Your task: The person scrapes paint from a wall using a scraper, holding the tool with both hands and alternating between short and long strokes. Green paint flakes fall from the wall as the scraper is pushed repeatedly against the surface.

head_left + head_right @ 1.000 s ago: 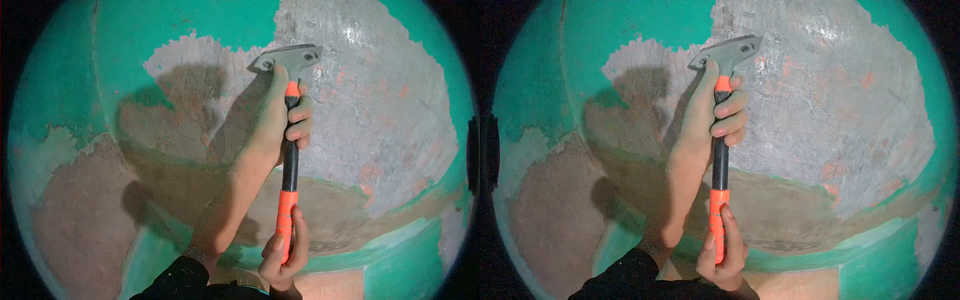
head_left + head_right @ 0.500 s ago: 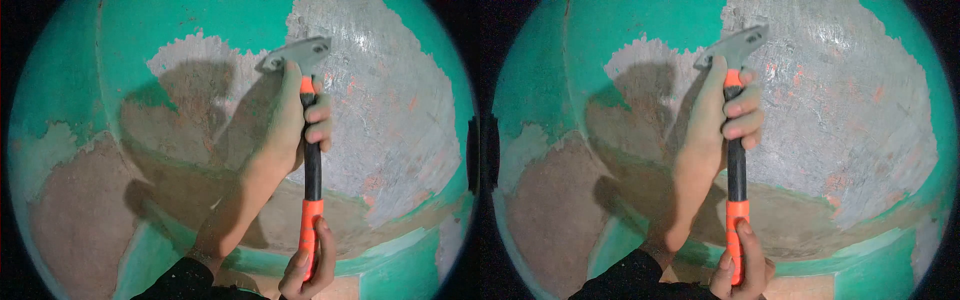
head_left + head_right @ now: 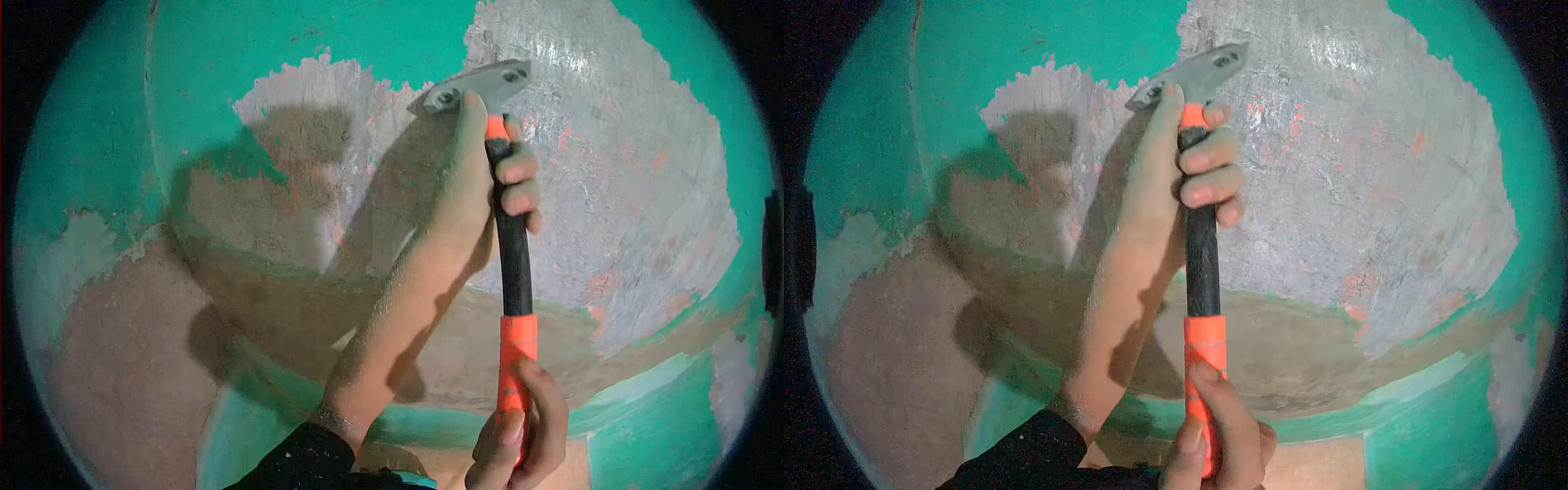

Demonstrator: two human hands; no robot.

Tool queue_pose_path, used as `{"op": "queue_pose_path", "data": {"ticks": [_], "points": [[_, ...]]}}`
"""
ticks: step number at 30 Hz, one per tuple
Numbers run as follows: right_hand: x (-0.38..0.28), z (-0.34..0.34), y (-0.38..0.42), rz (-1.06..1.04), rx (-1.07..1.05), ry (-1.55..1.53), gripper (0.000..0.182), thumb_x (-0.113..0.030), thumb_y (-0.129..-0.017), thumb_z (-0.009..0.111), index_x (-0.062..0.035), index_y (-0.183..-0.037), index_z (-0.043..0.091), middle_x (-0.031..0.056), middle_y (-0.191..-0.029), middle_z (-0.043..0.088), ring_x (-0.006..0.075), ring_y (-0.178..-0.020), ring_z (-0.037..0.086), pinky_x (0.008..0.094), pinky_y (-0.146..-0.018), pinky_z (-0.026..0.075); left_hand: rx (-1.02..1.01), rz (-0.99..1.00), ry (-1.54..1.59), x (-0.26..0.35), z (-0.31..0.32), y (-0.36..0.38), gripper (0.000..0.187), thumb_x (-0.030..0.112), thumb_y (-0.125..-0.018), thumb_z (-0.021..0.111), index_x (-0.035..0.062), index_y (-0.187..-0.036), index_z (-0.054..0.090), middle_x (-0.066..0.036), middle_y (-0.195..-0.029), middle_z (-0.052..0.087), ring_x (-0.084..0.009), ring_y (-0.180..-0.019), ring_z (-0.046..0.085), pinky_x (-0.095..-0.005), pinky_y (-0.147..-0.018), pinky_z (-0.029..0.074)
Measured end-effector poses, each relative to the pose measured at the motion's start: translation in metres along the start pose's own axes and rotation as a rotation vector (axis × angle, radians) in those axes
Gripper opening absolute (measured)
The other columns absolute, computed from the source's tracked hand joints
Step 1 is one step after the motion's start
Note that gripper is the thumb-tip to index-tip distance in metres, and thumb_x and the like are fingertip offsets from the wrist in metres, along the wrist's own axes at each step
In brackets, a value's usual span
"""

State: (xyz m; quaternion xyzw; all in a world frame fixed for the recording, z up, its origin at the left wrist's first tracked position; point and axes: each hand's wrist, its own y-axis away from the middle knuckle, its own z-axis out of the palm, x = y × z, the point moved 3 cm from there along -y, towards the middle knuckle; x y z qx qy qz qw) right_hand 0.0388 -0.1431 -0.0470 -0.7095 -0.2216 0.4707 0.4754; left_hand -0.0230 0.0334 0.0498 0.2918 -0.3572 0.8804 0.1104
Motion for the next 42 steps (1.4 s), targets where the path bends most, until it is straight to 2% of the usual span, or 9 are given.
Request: {"op": "queue_pose_path", "data": {"ticks": [11, 14, 17, 20, 29, 32, 35, 38, 42], "points": [[-0.003, 0.011, 0.006, 0.003, -0.002, -0.019, 0.034, -0.012, -0.097, 0.045, 0.0116, -0.121, 0.051, 0.0233, -0.119, 0.058, 0.0296, -0.108, 0.058, 0.0354, -0.093, 0.044, -0.009, -0.002, -0.062, 0.002, -0.006, 0.007, 0.049, 0.063, -0.093, 0.034, 0.0150, -0.090, 0.043, 0.006, -0.057, 0.035, -0.0082, -0.043, 0.038, -0.0313, -0.045, 0.044], [0.002, 0.017, 0.034, 0.290, 0.091, 0.060, 0.040, -0.017, -0.094, 0.043, 0.0098, -0.124, 0.046, 0.0211, -0.108, 0.059, 0.0095, -0.058, 0.053, 0.0211, -0.055, 0.042, 0.006, -0.048, -0.071, -0.001, -0.011, 0.011, 0.046, 0.061, -0.094, 0.035, 0.0153, -0.089, 0.044, 0.007, -0.057, 0.034, -0.0067, -0.042, 0.036, -0.0297, -0.043, 0.043], [0.018, 0.024, 0.022, 0.011, 0.130, -0.010, 0.038, -0.019, -0.094, 0.044, 0.0077, -0.121, 0.049, 0.0141, -0.095, 0.059, 0.0019, -0.043, 0.035, 0.0187, -0.042, 0.027, 0.061, -0.039, -0.066, 0.005, -0.004, 0.012, 0.043, 0.058, -0.095, 0.037, 0.0168, -0.087, 0.045, 0.010, -0.056, 0.031, -0.0040, -0.039, 0.032, -0.0264, -0.040, 0.040], [0.007, 0.020, 0.012, 0.058, -0.051, 0.095, 0.039, -0.009, -0.087, 0.050, 0.0080, -0.121, 0.053, 0.0242, -0.097, 0.066, 0.0152, -0.064, 0.062, 0.0265, -0.059, 0.049, 0.054, -0.024, -0.085, 0.009, -0.006, 0.009, 0.044, 0.059, -0.094, 0.037, 0.0166, -0.087, 0.045, 0.010, -0.055, 0.031, -0.0044, -0.038, 0.031, -0.0268, -0.040, 0.039], [0.006, 0.034, 0.008, 0.012, -0.052, -0.024, 0.036, -0.012, -0.098, 0.043, 0.0096, -0.126, 0.047, 0.0221, -0.124, 0.055, 0.0276, -0.109, 0.057, 0.0346, -0.094, 0.043, 0.056, -0.009, -0.188, 0.017, -0.009, 0.003, 0.045, 0.059, -0.094, 0.036, 0.0153, -0.089, 0.045, 0.009, -0.054, 0.032, -0.0052, -0.038, 0.033, -0.0272, -0.041, 0.039], [0.005, 0.030, 0.025, 0.050, -0.049, 0.015, 0.036, -0.013, -0.098, 0.043, 0.0086, -0.126, 0.048, 0.0215, -0.124, 0.055, 0.0276, -0.109, 0.057, 0.0350, -0.094, 0.043, 0.080, -0.130, -0.162, 0.005, -0.013, 0.019, 0.044, 0.057, -0.095, 0.035, 0.0148, -0.090, 0.045, 0.008, -0.055, 0.033, -0.0051, -0.040, 0.034, -0.0269, -0.043, 0.040], [-0.007, 0.025, 0.013, 0.180, 0.050, 0.127, 0.033, -0.011, -0.089, 0.049, 0.0064, -0.115, 0.057, 0.0185, -0.091, 0.067, 0.0126, -0.057, 0.058, 0.0249, -0.058, 0.047, 0.041, -0.074, -0.157, 0.012, -0.006, 0.010, 0.044, 0.057, -0.095, 0.036, 0.0142, -0.090, 0.045, 0.008, -0.056, 0.033, -0.0051, -0.041, 0.034, -0.0271, -0.043, 0.040], [0.008, 0.032, 0.018, 0.134, 0.099, 0.057, 0.035, -0.017, -0.093, 0.045, 0.0062, -0.119, 0.052, 0.0135, -0.090, 0.062, 0.0050, -0.046, 0.042, 0.0200, -0.046, 0.032, 0.029, -0.057, -0.160, 0.013, -0.008, 0.003, 0.048, 0.060, -0.095, 0.032, 0.0134, -0.092, 0.043, 0.005, -0.057, 0.036, -0.0091, -0.041, 0.039, -0.0302, -0.043, 0.042], [0.000, 0.023, 0.014, 0.025, -0.029, -0.039, 0.035, -0.013, -0.098, 0.043, 0.0084, -0.125, 0.048, 0.0215, -0.125, 0.055, 0.0275, -0.110, 0.057, 0.0347, -0.094, 0.043, 0.059, -0.094, -0.171, 0.008, -0.010, 0.011, 0.049, 0.060, -0.095, 0.030, 0.0128, -0.091, 0.042, 0.004, -0.057, 0.038, -0.0105, -0.042, 0.041, -0.0310, -0.042, 0.043]]}}
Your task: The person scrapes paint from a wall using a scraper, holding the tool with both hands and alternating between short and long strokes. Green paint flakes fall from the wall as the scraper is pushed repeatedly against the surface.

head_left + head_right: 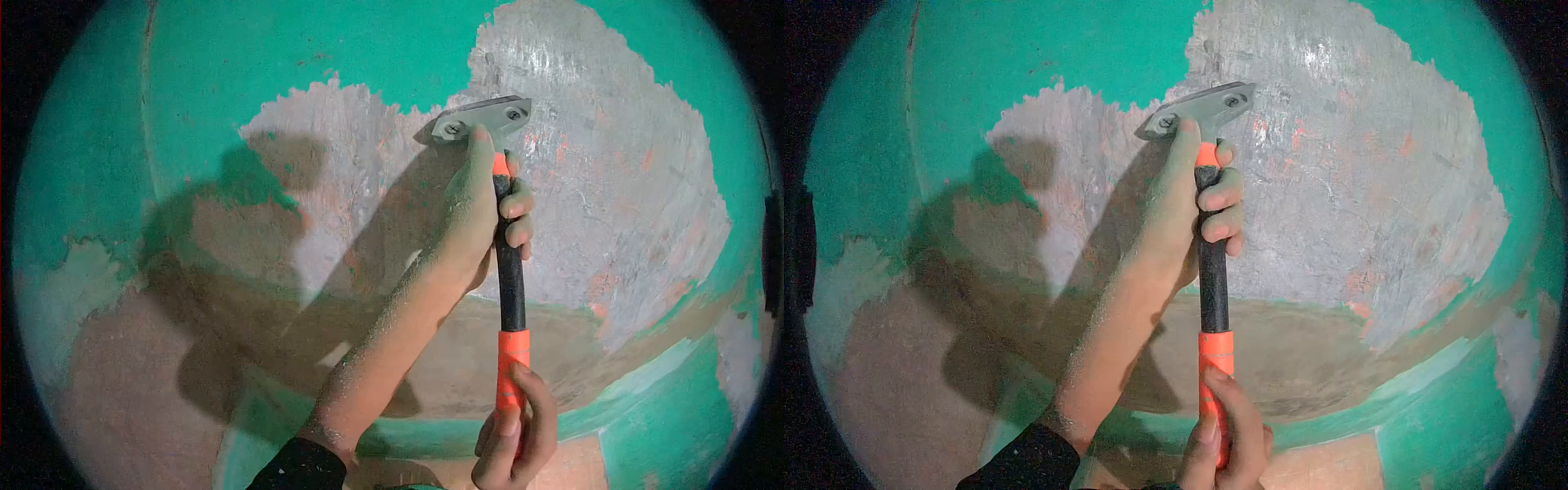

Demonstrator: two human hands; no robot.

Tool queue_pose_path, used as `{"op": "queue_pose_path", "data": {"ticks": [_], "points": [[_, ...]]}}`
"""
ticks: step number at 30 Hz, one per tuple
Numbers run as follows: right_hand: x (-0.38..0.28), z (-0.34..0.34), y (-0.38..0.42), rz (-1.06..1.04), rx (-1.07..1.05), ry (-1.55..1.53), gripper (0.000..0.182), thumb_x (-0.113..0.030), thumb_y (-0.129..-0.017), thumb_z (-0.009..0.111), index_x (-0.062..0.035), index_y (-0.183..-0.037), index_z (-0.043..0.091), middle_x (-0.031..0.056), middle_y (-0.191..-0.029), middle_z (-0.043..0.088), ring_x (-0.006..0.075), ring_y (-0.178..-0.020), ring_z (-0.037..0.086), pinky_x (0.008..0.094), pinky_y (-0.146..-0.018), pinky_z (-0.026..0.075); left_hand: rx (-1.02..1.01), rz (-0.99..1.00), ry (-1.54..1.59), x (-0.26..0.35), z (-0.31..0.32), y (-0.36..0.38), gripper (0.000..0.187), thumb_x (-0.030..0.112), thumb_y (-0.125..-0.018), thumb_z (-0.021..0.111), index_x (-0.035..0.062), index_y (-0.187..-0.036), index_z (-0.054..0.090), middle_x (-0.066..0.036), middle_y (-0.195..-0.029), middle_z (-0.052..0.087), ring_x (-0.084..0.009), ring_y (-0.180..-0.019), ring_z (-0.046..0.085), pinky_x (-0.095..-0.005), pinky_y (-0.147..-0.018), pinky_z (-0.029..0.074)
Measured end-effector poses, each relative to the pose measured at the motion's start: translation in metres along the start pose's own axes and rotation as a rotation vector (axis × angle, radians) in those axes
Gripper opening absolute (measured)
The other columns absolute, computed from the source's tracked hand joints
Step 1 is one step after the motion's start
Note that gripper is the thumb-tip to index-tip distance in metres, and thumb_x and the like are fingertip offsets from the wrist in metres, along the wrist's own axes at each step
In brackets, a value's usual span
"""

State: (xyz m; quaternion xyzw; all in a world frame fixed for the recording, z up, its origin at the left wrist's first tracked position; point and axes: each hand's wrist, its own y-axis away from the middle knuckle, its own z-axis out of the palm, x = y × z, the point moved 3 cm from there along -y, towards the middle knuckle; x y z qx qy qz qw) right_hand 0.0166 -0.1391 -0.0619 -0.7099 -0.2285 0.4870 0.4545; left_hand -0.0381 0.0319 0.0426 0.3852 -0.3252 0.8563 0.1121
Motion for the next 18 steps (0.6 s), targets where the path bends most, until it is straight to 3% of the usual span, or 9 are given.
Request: {"op": "queue_pose_path", "data": {"ticks": [3, 10, 13, 16, 17, 18], "points": [[0.003, 0.006, -0.014, -0.052, -0.012, 0.002, 0.034, -0.012, -0.098, 0.042, 0.0080, -0.125, 0.048, 0.0215, -0.125, 0.055, 0.0274, -0.112, 0.056, 0.0349, -0.095, 0.042, -0.040, 0.098, 0.016, 0.013, 0.005, -0.016, 0.050, 0.060, -0.095, 0.030, 0.0124, -0.091, 0.042, 0.003, -0.056, 0.038, -0.0116, -0.041, 0.042, -0.0322, -0.042, 0.043], [-0.001, -0.003, -0.006, -0.014, 0.007, -0.023, 0.035, -0.013, -0.098, 0.042, 0.0091, -0.125, 0.048, 0.0224, -0.124, 0.055, 0.0282, -0.114, 0.054, 0.0366, -0.097, 0.040, -0.032, 0.029, 0.015, 0.005, 0.006, -0.009, 0.049, 0.061, -0.095, 0.030, 0.0130, -0.091, 0.041, 0.003, -0.057, 0.038, -0.0124, -0.042, 0.041, -0.0337, -0.042, 0.043], [-0.004, -0.004, -0.017, -0.049, 0.018, -0.012, 0.035, -0.014, -0.098, 0.042, 0.0091, -0.125, 0.048, 0.0224, -0.124, 0.055, 0.0288, -0.114, 0.054, 0.0369, -0.097, 0.040, -0.001, 0.067, 0.081, 0.017, 0.017, -0.014, 0.045, 0.057, -0.095, 0.038, 0.0125, -0.093, 0.045, 0.007, -0.056, 0.035, -0.0068, -0.041, 0.036, -0.0295, -0.043, 0.042], [-0.003, -0.010, -0.009, -0.007, -0.025, 0.035, 0.037, -0.015, -0.098, 0.043, 0.0092, -0.126, 0.048, 0.0235, -0.126, 0.054, 0.0305, -0.116, 0.053, 0.0388, -0.099, 0.041, -0.026, 0.040, 0.038, 0.006, 0.010, -0.009, 0.047, 0.060, -0.094, 0.034, 0.0134, -0.092, 0.042, 0.005, -0.058, 0.037, -0.0104, -0.042, 0.039, -0.0321, -0.044, 0.043], [0.000, -0.009, -0.005, 0.041, 0.025, 0.028, 0.037, -0.016, -0.097, 0.043, 0.0083, -0.125, 0.047, 0.0191, -0.114, 0.055, 0.0208, -0.091, 0.047, 0.0320, -0.079, 0.035, -0.025, 0.019, 0.023, 0.004, 0.010, -0.006, 0.049, 0.062, -0.094, 0.032, 0.0140, -0.091, 0.041, 0.003, -0.058, 0.038, -0.0122, -0.043, 0.041, -0.0332, -0.044, 0.042], [0.001, -0.004, -0.004, 0.091, 0.074, 0.023, 0.037, -0.017, -0.097, 0.042, 0.0073, -0.124, 0.047, 0.0148, -0.101, 0.057, 0.0111, -0.066, 0.040, 0.0251, -0.059, 0.030, -0.011, 0.040, 0.064, 0.006, 0.013, -0.002, 0.042, 0.054, -0.096, 0.038, 0.0123, -0.094, 0.046, 0.007, -0.058, 0.035, -0.0057, -0.042, 0.037, -0.0291, -0.043, 0.043]]}}
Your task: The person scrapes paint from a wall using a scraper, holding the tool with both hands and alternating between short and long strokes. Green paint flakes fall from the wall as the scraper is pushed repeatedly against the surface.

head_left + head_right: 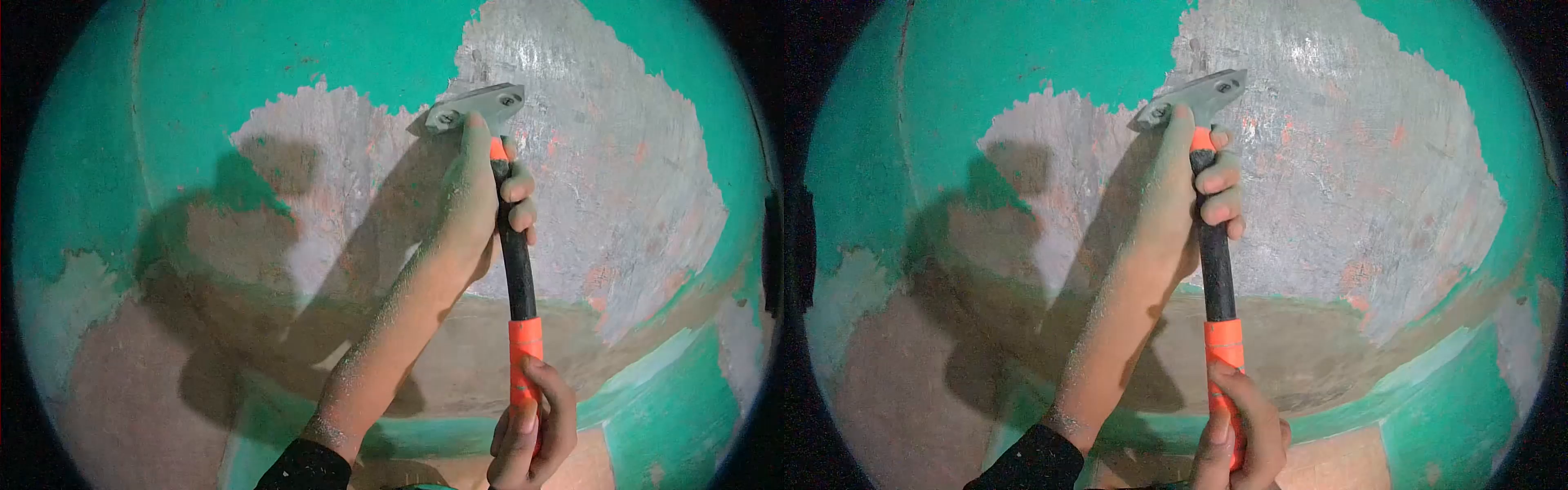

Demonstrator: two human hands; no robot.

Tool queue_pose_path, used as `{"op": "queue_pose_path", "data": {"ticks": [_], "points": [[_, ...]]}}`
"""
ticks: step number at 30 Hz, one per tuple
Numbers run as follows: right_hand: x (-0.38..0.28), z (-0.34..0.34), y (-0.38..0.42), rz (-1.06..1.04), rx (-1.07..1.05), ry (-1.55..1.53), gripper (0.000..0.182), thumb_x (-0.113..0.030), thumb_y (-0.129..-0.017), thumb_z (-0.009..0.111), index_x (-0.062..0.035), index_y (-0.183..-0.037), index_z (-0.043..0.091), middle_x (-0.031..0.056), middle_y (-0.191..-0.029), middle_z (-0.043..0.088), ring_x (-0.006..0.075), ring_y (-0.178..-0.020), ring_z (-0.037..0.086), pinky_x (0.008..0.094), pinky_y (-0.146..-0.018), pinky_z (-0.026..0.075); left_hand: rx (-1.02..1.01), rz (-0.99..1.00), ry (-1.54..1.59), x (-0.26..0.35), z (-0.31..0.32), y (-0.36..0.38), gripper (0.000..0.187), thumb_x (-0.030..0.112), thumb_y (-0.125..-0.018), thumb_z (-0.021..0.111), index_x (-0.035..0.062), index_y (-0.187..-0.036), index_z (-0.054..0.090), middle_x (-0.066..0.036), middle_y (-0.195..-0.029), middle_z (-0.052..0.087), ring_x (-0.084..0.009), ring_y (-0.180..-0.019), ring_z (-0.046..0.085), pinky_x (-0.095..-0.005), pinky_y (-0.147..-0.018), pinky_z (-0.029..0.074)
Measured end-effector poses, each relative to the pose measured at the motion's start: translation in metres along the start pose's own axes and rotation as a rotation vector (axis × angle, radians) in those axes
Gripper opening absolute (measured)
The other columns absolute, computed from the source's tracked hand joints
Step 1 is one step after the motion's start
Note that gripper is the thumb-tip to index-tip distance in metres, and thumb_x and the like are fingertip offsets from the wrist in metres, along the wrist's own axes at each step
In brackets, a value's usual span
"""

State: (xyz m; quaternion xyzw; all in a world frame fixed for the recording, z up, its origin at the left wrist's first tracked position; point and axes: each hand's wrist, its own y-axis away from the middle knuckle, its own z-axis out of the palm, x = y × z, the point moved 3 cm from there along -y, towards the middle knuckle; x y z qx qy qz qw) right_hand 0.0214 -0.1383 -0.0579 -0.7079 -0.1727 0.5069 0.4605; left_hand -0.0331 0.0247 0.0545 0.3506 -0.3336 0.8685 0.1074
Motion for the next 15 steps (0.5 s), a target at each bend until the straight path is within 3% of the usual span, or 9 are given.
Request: {"op": "queue_pose_path", "data": {"ticks": [2, 6, 15], "points": [[0.002, 0.006, 0.000, 0.055, 0.053, 0.000, 0.037, -0.019, -0.096, 0.042, 0.0063, -0.123, 0.047, 0.0101, -0.087, 0.058, 0.0014, -0.042, 0.034, 0.0182, -0.040, 0.025, -0.037, 0.082, 0.001, 0.010, 0.001, -0.013, 0.043, 0.054, -0.096, 0.038, 0.0122, -0.094, 0.046, 0.007, -0.058, 0.035, -0.0057, -0.042, 0.037, -0.0288, -0.043, 0.043], [0.004, 0.006, -0.002, 0.089, 0.102, 0.006, 0.038, -0.023, -0.095, 0.044, 0.0053, -0.120, 0.049, 0.0093, -0.085, 0.058, 0.0015, -0.042, 0.034, 0.0184, -0.040, 0.024, -0.040, 0.058, -0.024, 0.004, 0.002, -0.009, 0.042, 0.054, -0.096, 0.039, 0.0126, -0.093, 0.045, 0.007, -0.059, 0.036, -0.0052, -0.044, 0.037, -0.0274, -0.043, 0.043], [0.000, -0.003, -0.005, -0.013, 0.165, 0.033, 0.038, -0.024, -0.094, 0.045, 0.0055, -0.117, 0.051, 0.0111, -0.097, 0.058, 0.0015, -0.048, 0.035, 0.0184, -0.044, 0.025, -0.007, 0.050, -0.003, 0.003, 0.007, -0.010, 0.040, 0.052, -0.097, 0.037, 0.0133, -0.090, 0.045, 0.007, -0.058, 0.035, -0.0058, -0.043, 0.036, -0.0291, -0.043, 0.042]]}}
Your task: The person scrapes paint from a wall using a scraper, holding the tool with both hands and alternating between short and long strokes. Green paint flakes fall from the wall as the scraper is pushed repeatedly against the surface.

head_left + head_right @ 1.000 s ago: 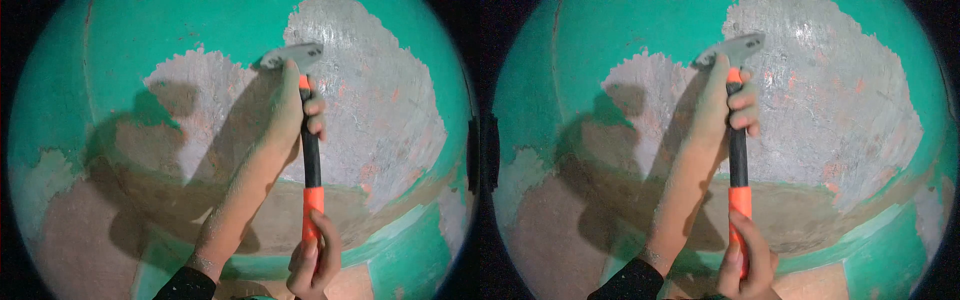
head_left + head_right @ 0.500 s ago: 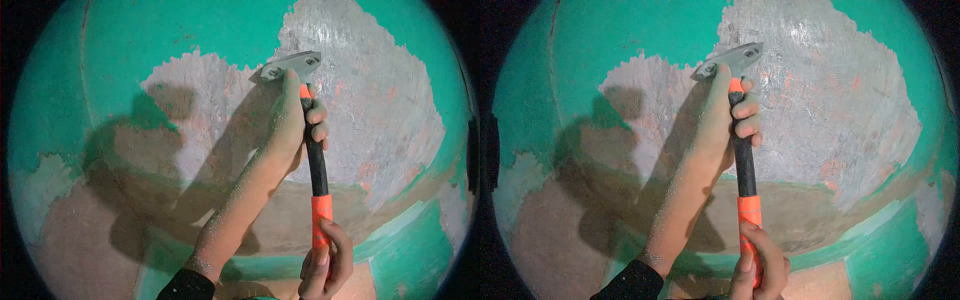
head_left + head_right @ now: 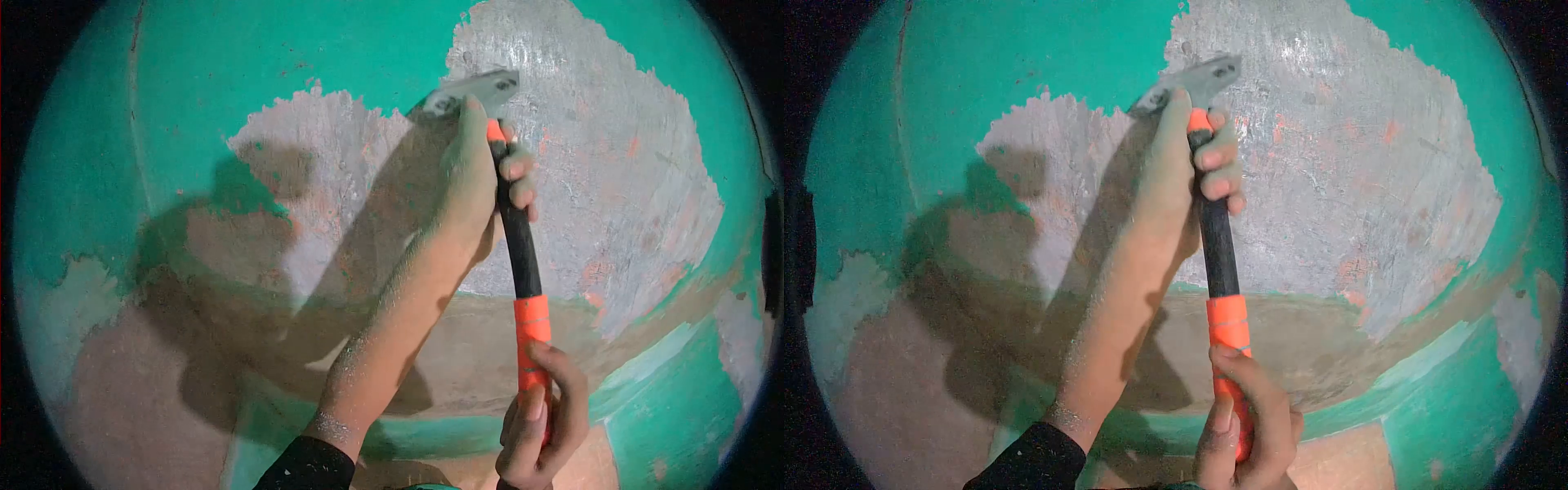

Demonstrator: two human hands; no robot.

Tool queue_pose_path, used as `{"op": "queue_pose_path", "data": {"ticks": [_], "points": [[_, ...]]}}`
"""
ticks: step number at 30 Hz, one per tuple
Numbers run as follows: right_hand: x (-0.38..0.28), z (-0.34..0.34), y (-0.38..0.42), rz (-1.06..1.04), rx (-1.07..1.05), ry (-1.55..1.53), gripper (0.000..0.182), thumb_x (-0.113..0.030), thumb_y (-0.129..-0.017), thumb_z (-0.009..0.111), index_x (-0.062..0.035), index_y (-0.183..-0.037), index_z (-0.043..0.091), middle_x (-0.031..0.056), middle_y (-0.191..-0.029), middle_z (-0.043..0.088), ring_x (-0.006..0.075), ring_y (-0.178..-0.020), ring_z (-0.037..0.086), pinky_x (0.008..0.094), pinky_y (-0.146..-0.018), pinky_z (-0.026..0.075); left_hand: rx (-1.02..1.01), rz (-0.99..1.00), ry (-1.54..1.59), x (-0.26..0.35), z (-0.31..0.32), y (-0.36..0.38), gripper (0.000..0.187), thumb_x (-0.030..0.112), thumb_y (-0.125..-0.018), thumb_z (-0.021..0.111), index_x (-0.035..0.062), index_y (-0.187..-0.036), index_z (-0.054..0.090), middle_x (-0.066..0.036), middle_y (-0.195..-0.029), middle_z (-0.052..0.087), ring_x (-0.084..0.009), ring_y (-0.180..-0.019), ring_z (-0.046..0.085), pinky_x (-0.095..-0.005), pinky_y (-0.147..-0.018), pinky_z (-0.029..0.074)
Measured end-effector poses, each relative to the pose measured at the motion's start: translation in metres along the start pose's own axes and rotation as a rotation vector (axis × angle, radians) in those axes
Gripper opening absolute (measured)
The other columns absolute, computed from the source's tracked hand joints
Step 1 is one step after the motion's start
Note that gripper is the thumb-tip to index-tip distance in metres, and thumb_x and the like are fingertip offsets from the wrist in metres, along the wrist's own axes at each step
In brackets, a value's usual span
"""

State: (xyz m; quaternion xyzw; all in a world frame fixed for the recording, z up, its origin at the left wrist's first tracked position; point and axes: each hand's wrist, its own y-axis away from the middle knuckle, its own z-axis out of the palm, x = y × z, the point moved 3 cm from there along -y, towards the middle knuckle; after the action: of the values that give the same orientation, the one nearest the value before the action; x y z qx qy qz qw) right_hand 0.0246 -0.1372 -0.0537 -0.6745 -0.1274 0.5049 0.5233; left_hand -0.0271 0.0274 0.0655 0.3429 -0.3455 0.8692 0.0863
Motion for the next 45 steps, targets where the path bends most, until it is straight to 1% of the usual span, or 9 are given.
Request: {"op": "queue_pose_path", "data": {"ticks": [8, 11, 14, 20, 26, 35, 38, 43, 45], "points": [[-0.006, 0.002, -0.005, 0.117, -0.140, -0.020, 0.036, -0.019, -0.094, 0.043, 0.0076, -0.117, 0.050, 0.0098, -0.093, 0.058, 0.0022, -0.048, 0.035, 0.0190, -0.045, 0.025, -0.023, 0.026, 0.003, 0.004, 0.001, -0.004, 0.038, 0.051, -0.097, 0.037, 0.0144, -0.090, 0.044, 0.008, -0.058, 0.034, -0.0056, -0.043, 0.035, -0.0280, -0.045, 0.042], [-0.007, 0.005, -0.009, -0.121, -0.056, 0.024, 0.037, -0.019, -0.094, 0.043, 0.0084, -0.117, 0.050, 0.0104, -0.093, 0.058, 0.0032, -0.051, 0.037, 0.0192, -0.048, 0.028, -0.006, -0.024, 0.005, 0.000, 0.002, 0.005, 0.037, 0.051, -0.097, 0.038, 0.0144, -0.090, 0.044, 0.008, -0.057, 0.035, -0.0048, -0.043, 0.035, -0.0269, -0.046, 0.041], [-0.014, 0.005, -0.013, 0.057, -0.141, 0.008, 0.037, -0.020, -0.094, 0.043, 0.0092, -0.116, 0.050, 0.0121, -0.097, 0.058, 0.0041, -0.056, 0.039, 0.0190, -0.052, 0.029, -0.005, 0.082, -0.015, 0.013, 0.005, -0.010, 0.039, 0.051, -0.097, 0.038, 0.0135, -0.090, 0.044, 0.008, -0.057, 0.035, -0.0049, -0.043, 0.035, -0.0264, -0.046, 0.041], [-0.010, 0.003, -0.008, -0.086, -0.111, 0.046, 0.035, -0.018, -0.094, 0.042, 0.0086, -0.116, 0.051, 0.0109, -0.095, 0.058, 0.0038, -0.057, 0.037, 0.0194, -0.053, 0.029, -0.022, 0.050, -0.002, 0.007, 0.003, -0.001, 0.038, 0.048, -0.097, 0.037, 0.0115, -0.091, 0.045, 0.008, -0.057, 0.035, -0.0047, -0.044, 0.035, -0.0258, -0.046, 0.038], [-0.007, -0.005, -0.012, 0.094, -0.164, -0.056, 0.034, -0.016, -0.094, 0.042, 0.0080, -0.115, 0.052, 0.0087, -0.092, 0.058, 0.0031, -0.057, 0.038, 0.0191, -0.053, 0.029, 0.013, 0.063, -0.032, 0.010, 0.007, -0.011, 0.038, 0.049, -0.097, 0.038, 0.0124, -0.090, 0.045, 0.008, -0.057, 0.035, -0.0050, -0.043, 0.034, -0.0260, -0.045, 0.039], [-0.012, -0.002, -0.024, -0.144, -0.102, 0.061, 0.033, -0.016, -0.094, 0.044, 0.0077, -0.115, 0.053, 0.0107, -0.102, 0.061, 0.0027, -0.058, 0.038, 0.0190, -0.053, 0.029, 0.002, 0.078, -0.025, 0.012, 0.011, -0.011, 0.037, 0.048, -0.097, 0.037, 0.0118, -0.093, 0.044, 0.009, -0.059, 0.036, -0.0043, -0.045, 0.035, -0.0246, -0.046, 0.038], [-0.022, -0.001, -0.023, 0.015, -0.127, 0.013, 0.033, -0.017, -0.094, 0.044, 0.0078, -0.113, 0.054, 0.0113, -0.102, 0.060, 0.0029, -0.059, 0.038, 0.0193, -0.055, 0.030, 0.003, 0.091, -0.048, 0.017, 0.013, -0.011, 0.039, 0.050, -0.097, 0.035, 0.0118, -0.092, 0.043, 0.007, -0.058, 0.036, -0.0067, -0.045, 0.037, -0.0270, -0.046, 0.040], [-0.020, -0.002, -0.020, -0.044, -0.147, 0.043, 0.033, -0.016, -0.094, 0.043, 0.0074, -0.114, 0.054, 0.0105, -0.103, 0.059, 0.0028, -0.058, 0.038, 0.0192, -0.054, 0.030, 0.016, 0.090, -0.054, 0.015, 0.006, -0.018, 0.045, 0.056, -0.097, 0.030, 0.0122, -0.090, 0.041, 0.004, -0.058, 0.038, -0.0109, -0.044, 0.040, -0.0315, -0.046, 0.043], [-0.012, -0.002, -0.019, -0.085, -0.178, 0.044, 0.033, -0.016, -0.094, 0.042, 0.0074, -0.115, 0.053, 0.0101, -0.104, 0.059, 0.0030, -0.058, 0.038, 0.0194, -0.054, 0.030, 0.015, 0.083, -0.066, 0.015, 0.008, -0.010, 0.038, 0.048, -0.097, 0.036, 0.0108, -0.091, 0.043, 0.006, -0.058, 0.036, -0.0076, -0.045, 0.037, -0.0276, -0.046, 0.039]]}}
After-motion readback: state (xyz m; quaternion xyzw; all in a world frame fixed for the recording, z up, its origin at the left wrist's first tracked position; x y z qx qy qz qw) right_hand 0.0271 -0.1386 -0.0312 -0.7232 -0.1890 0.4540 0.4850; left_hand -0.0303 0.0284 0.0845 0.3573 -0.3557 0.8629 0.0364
